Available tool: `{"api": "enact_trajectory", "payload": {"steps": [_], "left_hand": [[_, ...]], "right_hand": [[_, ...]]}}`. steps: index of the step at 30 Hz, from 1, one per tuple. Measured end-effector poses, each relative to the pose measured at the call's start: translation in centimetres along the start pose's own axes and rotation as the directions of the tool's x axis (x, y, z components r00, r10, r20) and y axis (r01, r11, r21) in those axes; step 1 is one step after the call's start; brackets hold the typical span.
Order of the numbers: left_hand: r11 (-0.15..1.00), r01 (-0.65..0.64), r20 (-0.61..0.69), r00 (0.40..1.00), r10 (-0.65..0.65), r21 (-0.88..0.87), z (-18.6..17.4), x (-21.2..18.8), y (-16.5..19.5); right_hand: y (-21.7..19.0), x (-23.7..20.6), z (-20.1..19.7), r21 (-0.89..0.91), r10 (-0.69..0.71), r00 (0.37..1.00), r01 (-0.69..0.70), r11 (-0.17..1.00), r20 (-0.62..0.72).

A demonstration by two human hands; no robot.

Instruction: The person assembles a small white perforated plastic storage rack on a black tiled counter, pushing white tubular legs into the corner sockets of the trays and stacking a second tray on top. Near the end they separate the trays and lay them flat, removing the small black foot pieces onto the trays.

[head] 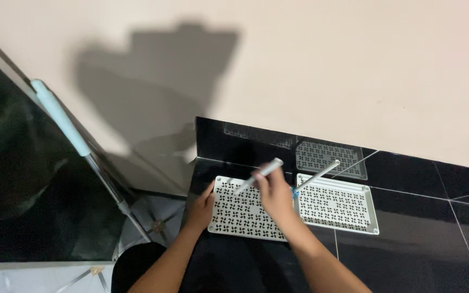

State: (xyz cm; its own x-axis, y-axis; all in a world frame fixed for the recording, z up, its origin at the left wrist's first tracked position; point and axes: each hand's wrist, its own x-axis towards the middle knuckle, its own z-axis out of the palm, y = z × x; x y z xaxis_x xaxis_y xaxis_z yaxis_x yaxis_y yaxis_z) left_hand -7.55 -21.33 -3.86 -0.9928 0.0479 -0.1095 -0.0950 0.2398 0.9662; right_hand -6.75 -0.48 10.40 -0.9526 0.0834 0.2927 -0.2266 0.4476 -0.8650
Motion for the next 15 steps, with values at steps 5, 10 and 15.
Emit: {"api": "enact_trajectory", "payload": {"steps": [5, 10, 15], "left_hand": [[1.000, -0.001, 0.023, 1.000, 0.001, 0.000, -0.6, 0.1, 0.2], [0.998, 0.012, 0.016, 1.000, -0.011, -0.059, -0.8, -0.1, 0.3], [0.997, -0.034, -0.005, 0.999, 0.033, -0.073, -0.9, 0.1, 0.0]], "right_hand": [[-0.6, 3.6, 5.7, -0.135, -0.066, 0.990, 0.083, 0.987, 0.123], [-0.9, 4.7, 7.4, -0.195, -0.135, 0.984, 0.156, 0.968, 0.115], [-1.2, 5.3, 7.7, -0.176, -0.181, 0.976, 0.201, 0.964, 0.123]]}}
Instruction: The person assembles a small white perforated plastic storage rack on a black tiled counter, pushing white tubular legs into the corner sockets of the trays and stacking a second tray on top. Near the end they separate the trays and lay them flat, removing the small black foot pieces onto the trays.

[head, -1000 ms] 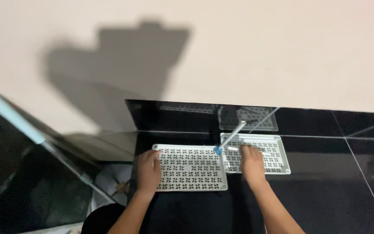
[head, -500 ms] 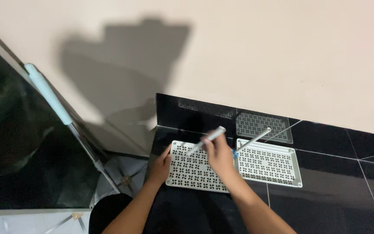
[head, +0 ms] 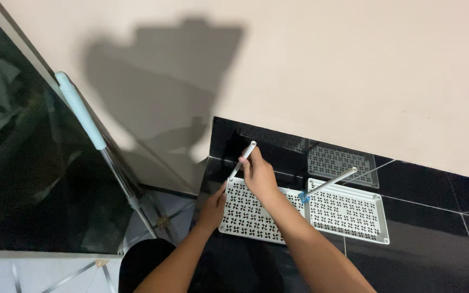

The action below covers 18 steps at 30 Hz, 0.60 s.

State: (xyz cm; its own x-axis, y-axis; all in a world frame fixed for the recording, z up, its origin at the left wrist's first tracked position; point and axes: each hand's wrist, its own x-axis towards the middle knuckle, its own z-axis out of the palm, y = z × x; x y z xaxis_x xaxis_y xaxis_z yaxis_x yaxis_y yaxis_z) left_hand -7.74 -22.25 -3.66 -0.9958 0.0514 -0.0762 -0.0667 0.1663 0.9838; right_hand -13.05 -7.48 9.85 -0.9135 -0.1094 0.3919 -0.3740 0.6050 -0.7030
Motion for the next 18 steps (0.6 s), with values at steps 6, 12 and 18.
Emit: {"api": "enact_trajectory", "payload": {"steps": [6, 12, 18], "left_hand": [[0.995, 0.058, 0.019, 0.998, -0.060, 0.082, -0.2, 0.1, -0.1], [0.999, -0.034, 0.003, 0.999, 0.034, 0.024, 0.0, 0.3, 0.0], [0.972, 0.174, 0.049, 0.982, -0.183, 0.157, -0.1, 0.2, 1.0]], "right_hand": [[-0.2, 0.4, 0.5, -0.046, -0.066, 0.996, 0.069, 0.997, 0.059], [-0.2, 0.5, 0.2, -0.064, -0.018, 0.997, 0.023, 0.998, 0.081], [0.2, 1.6, -0.1, -0.006, 0.057, 0.991, -0.057, 0.998, 0.120]]}}
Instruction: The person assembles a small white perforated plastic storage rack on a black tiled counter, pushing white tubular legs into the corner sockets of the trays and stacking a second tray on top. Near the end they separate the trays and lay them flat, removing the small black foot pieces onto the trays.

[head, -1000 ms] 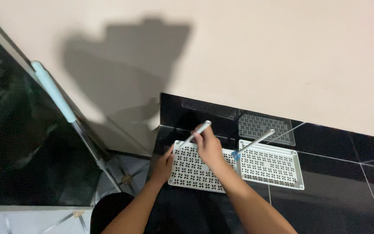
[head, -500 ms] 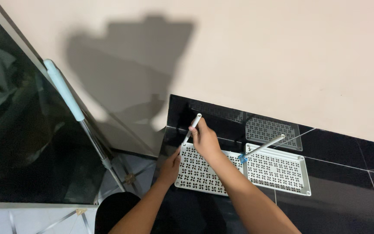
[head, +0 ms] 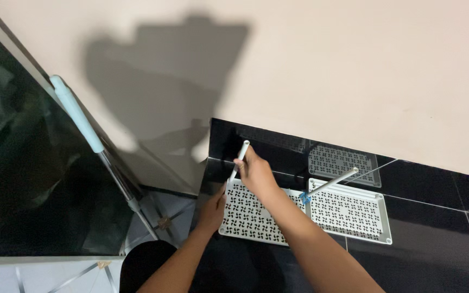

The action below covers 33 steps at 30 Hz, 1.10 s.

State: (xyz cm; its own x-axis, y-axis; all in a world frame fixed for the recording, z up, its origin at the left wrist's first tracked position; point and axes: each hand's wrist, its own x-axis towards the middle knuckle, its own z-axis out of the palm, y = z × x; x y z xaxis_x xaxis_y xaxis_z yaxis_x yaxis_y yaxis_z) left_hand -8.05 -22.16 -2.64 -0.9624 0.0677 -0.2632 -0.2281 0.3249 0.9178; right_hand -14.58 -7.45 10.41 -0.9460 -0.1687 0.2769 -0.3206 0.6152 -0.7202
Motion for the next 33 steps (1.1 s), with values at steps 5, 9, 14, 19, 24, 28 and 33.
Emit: {"api": "enact_trajectory", "payload": {"steps": [5, 9, 14, 19, 24, 28, 33], "left_hand": [[0.970, -0.219, -0.052, 0.975, 0.214, -0.105, 0.4, -0.1, -0.1], [0.972, -0.224, -0.086, 0.972, 0.219, -0.065, 0.8, -0.2, -0.1], [0.983, -0.065, -0.086, 0.993, 0.081, 0.171, 0.8, -1.2, 1.3], [0.841, -0.082, -0.184, 0.960, 0.211, 0.535, 1.3, -2.6, 3.4], [0.520, -0.235, -0.203, 0.732, 0.650, 0.821, 4.0, -3.6, 4.8], [0.567, -0.493, -0.049, 0.725, 0.687, 0.660, 10.0, -4.7, 6.9], [0.698, -0.666, 0.316, 0.743, 0.590, 0.264, 18.5, -5.9, 9.6]], "right_hand": [[0.5, -0.4, 0.7, -0.010, 0.042, 0.999, -0.042, 0.999, 0.001], [1.1, -1.1, 0.8, -0.066, 0.056, 0.998, -0.054, 0.996, 0.029], [1.5, -5.5, -0.8, 0.012, 0.062, 0.996, -0.062, 0.998, -0.070], [5.7, -12.8, -6.1, -0.168, -0.106, 0.967, 0.068, 0.983, -0.231], [15.4, -17.4, -12.5, -0.336, 0.004, 0.922, -0.144, 0.931, -0.386], [23.1, -18.6, -16.2, -0.471, 0.133, 0.908, -0.326, 0.820, -0.397], [28.0, -18.3, -19.0, -0.587, 0.178, 0.919, -0.365, 0.722, -0.352]]}}
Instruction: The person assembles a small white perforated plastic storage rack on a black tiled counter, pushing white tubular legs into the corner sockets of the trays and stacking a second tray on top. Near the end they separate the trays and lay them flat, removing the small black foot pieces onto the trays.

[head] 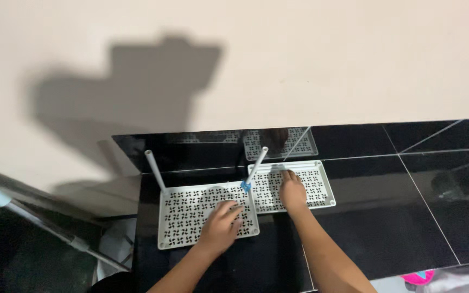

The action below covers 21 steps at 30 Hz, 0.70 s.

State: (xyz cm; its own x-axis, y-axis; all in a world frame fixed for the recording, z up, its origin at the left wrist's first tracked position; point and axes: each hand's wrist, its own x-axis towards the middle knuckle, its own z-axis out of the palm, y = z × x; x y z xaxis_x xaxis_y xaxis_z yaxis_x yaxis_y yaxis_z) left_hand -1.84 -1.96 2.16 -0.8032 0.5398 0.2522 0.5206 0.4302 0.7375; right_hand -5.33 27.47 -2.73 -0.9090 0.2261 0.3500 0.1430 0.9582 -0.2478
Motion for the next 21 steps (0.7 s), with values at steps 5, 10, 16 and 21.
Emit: {"api": "enact_trajectory", "payload": {"steps": [5, 10, 16, 21], "left_hand": [[0.999, 0.024, 0.141, 0.990, -0.019, -0.037, 3.2, 2.9, 1.0], [0.994, -0.067, 0.130, 0.990, 0.055, 0.089, 3.9, 3.4, 0.6], [0.955, -0.286, -0.018, 0.958, 0.288, 0.073, 3.1, 1.5, 1.4], [0.970, -0.217, 0.065, 0.975, 0.211, 0.107, 3.4, -0.6, 1.6]], "right_hand": [[0.9, 1.0, 0.3, -0.052, 0.019, 0.994, -0.014, 0.999, 0.110], [1.5, 1.3, 0.9, -0.147, 0.019, 0.983, 0.009, 0.989, 0.184], [1.3, -0.1, -0.1, -0.094, -0.085, 0.996, 0.085, 0.992, 0.004], [-1.1, -2.7, -4.8, 0.190, -0.057, 0.994, 0.074, 0.979, -0.089]]}}
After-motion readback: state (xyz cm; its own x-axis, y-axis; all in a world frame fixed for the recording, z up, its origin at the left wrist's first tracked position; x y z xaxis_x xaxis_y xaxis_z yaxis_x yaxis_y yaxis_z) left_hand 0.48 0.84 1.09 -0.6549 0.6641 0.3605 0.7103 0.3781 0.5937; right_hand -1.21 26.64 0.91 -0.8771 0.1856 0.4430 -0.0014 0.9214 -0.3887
